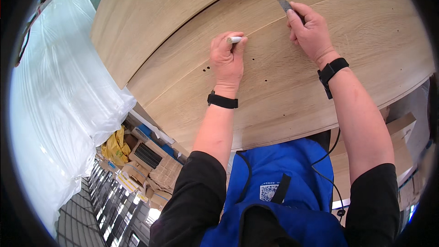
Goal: The recorder is marking and organizing large curved wooden furniture panels in a factory setting.
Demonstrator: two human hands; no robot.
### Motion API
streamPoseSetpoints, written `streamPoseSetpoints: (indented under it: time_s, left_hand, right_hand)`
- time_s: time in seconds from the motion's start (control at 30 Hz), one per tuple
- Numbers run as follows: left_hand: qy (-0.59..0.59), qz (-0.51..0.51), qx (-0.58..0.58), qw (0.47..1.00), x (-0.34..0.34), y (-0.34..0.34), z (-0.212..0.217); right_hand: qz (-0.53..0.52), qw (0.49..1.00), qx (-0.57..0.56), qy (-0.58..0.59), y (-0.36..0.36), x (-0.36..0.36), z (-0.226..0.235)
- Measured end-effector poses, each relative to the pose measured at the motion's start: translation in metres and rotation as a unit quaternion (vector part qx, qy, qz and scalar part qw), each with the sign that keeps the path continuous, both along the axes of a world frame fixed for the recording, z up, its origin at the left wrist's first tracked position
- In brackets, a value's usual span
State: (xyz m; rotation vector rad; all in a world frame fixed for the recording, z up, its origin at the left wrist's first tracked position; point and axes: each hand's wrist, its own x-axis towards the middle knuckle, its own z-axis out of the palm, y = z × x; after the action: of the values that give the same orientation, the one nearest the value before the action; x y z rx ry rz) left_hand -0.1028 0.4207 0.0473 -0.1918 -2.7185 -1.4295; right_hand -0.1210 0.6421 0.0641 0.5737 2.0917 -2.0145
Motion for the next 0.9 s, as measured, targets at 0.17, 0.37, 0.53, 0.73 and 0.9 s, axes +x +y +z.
streamPoseSetpoints:
  time_s: [0.17,0.37,0.53,0.73,0.9]
  left_hand:
    - [0.059,-0.026,-0.066,0.996,-0.002,0.003,0.001]
    - [0.051,-0.004,-0.058,0.997,0.005,-0.003,0.0]
    - [-0.014,0.017,-0.006,1.0,0.009,-0.011,0.004]
    - [-0.088,0.038,0.101,0.99,0.006,-0.004,0.007]
    - [0.017,-0.012,-0.062,0.998,0.0,0.0,0.002]
  right_hand:
    - [0.0,0.999,-0.035,-0.026,0.005,0.0,0.003]
    - [-0.003,1.0,-0.003,-0.016,0.003,-0.001,0.002]
    - [0.001,1.0,-0.004,-0.018,0.004,0.0,0.004]
    - [0.006,1.0,-0.014,-0.028,0.005,0.001,0.003]
    - [0.016,1.0,-0.007,-0.023,0.001,0.0,0.005]
